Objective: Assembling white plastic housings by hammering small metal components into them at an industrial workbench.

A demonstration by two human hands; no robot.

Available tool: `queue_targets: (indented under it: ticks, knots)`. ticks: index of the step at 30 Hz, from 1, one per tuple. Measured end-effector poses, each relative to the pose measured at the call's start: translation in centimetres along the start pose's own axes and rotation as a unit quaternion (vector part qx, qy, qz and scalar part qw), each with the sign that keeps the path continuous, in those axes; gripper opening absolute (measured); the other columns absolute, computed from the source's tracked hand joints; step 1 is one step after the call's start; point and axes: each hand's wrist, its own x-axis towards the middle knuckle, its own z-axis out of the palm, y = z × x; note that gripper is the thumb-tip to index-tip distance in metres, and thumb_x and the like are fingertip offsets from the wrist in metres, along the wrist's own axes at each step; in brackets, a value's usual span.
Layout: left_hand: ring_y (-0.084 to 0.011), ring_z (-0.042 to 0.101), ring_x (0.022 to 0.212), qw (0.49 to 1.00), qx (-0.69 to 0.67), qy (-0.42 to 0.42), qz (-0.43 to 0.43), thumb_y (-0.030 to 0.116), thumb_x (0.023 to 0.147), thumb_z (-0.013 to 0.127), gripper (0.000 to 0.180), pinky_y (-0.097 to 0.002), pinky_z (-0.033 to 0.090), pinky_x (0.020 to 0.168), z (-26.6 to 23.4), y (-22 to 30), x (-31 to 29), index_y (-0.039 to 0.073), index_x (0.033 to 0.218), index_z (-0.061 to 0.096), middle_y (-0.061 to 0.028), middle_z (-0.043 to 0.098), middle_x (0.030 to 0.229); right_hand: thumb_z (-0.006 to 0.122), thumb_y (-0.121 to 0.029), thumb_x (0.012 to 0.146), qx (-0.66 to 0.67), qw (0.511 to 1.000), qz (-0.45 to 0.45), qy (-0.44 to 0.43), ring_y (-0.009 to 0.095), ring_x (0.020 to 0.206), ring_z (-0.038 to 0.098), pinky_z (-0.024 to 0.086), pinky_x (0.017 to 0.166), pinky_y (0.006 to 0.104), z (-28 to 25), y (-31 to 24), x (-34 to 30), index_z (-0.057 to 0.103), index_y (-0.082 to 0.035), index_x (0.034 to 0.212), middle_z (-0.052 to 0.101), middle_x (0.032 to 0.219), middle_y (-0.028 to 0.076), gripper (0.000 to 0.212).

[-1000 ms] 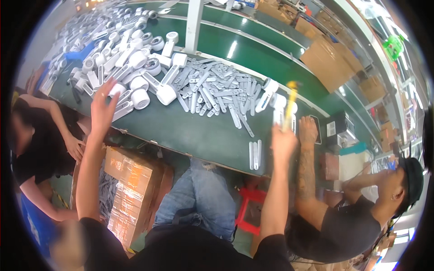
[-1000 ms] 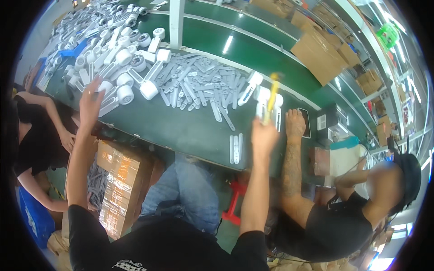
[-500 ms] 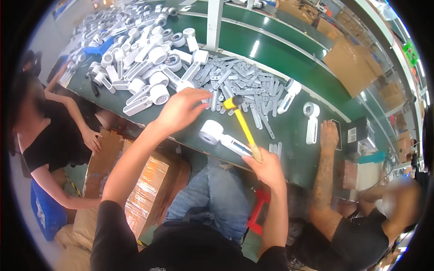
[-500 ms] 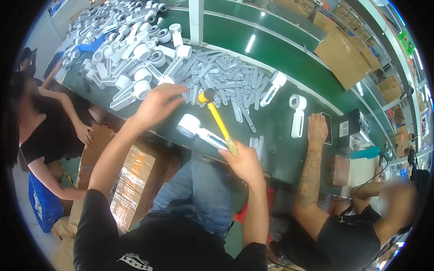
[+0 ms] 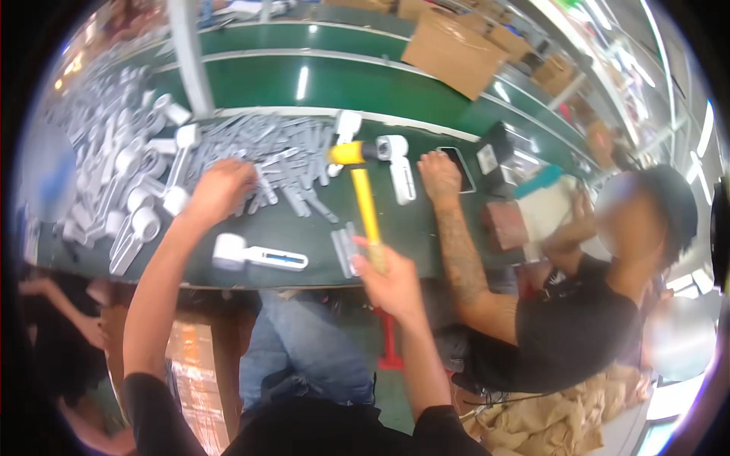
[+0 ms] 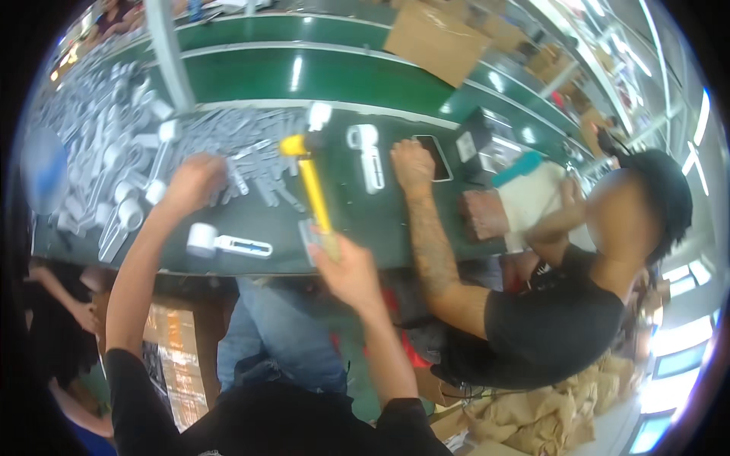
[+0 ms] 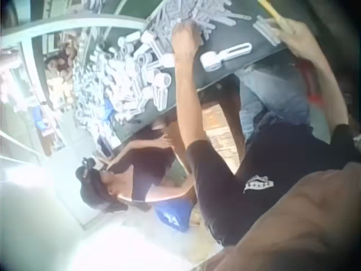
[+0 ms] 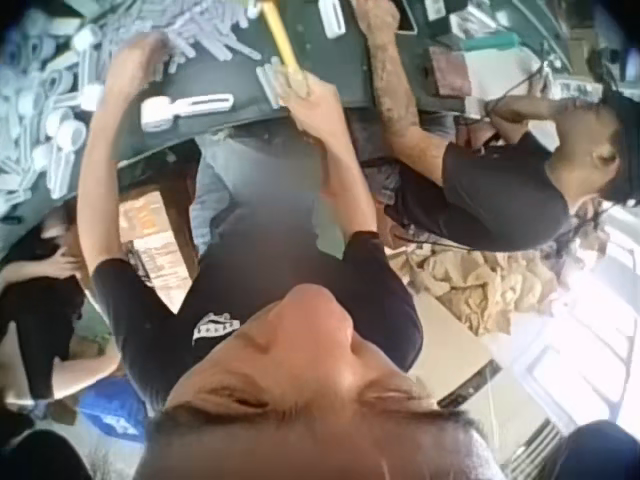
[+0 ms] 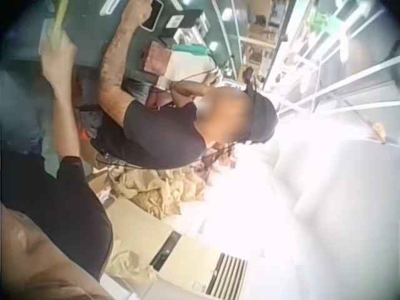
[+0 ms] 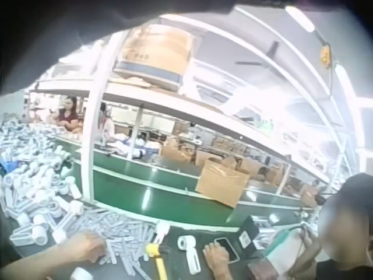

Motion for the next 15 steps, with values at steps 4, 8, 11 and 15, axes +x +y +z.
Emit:
queue_targets:
  ticks: [4, 8, 11, 15]
  knots:
    - [-0.0182, 0.075, 0.095, 0.916, -0.295, 0.134, -0.236, 0.001, 0.098, 0.073, 0.032, -0.0342, 0.058, 0.080, -3.1, 7.4, -0.2, 0.005, 0.130, 0.068, -0.0095, 0.073, 0.097, 0.073, -0.018, 0.105, -0.040, 0.971, -0.217, 0.096, 0.003, 0.057, 0.050, 0.039, 0.049, 0.0247, 4.1, 0.1, 1.6, 0.072, -0.006, 0.137, 0.062, 0.090, -0.005, 0.035]
    - [-0.0191, 0.076, 0.090, 0.725, -0.579, 0.190, -0.322, -0.002, 0.098, 0.075, 0.025, -0.0304, 0.062, 0.083, -3.3, 13.3, -5.3, 0.000, 0.120, 0.063, -0.0098, 0.073, 0.104, 0.072, -0.019, 0.106, 0.199, 0.980, 0.018, -0.007, 0.005, 0.051, 0.055, 0.041, 0.045, 0.0246, 8.5, -5.1, 0.1, 0.069, -0.005, 0.139, 0.067, 0.084, -0.001, 0.036]
    - [-0.0178, 0.076, 0.096, 0.719, -0.579, 0.155, -0.352, -0.002, 0.098, 0.074, 0.029, -0.0301, 0.063, 0.085, -2.4, 15.9, -6.8, -0.001, 0.124, 0.062, -0.0117, 0.073, 0.108, 0.075, -0.021, 0.104, 0.208, 0.974, 0.094, 0.012, 0.004, 0.059, 0.059, 0.045, 0.051, 0.0246, 9.8, -3.9, -0.8, 0.076, -0.003, 0.124, 0.072, 0.080, -0.002, 0.026]
    - [-0.0226, 0.077, 0.104, 0.677, -0.633, 0.116, -0.357, 0.005, 0.096, 0.080, 0.035, -0.0319, 0.062, 0.086, -1.3, 15.9, -7.6, 0.001, 0.129, 0.066, -0.0130, 0.076, 0.110, 0.079, -0.019, 0.102, 0.175, 0.975, 0.130, 0.047, 0.003, 0.054, 0.055, 0.040, 0.048, 0.0220, 7.3, -5.5, -1.1, 0.077, 0.002, 0.112, 0.067, 0.072, -0.003, 0.023]
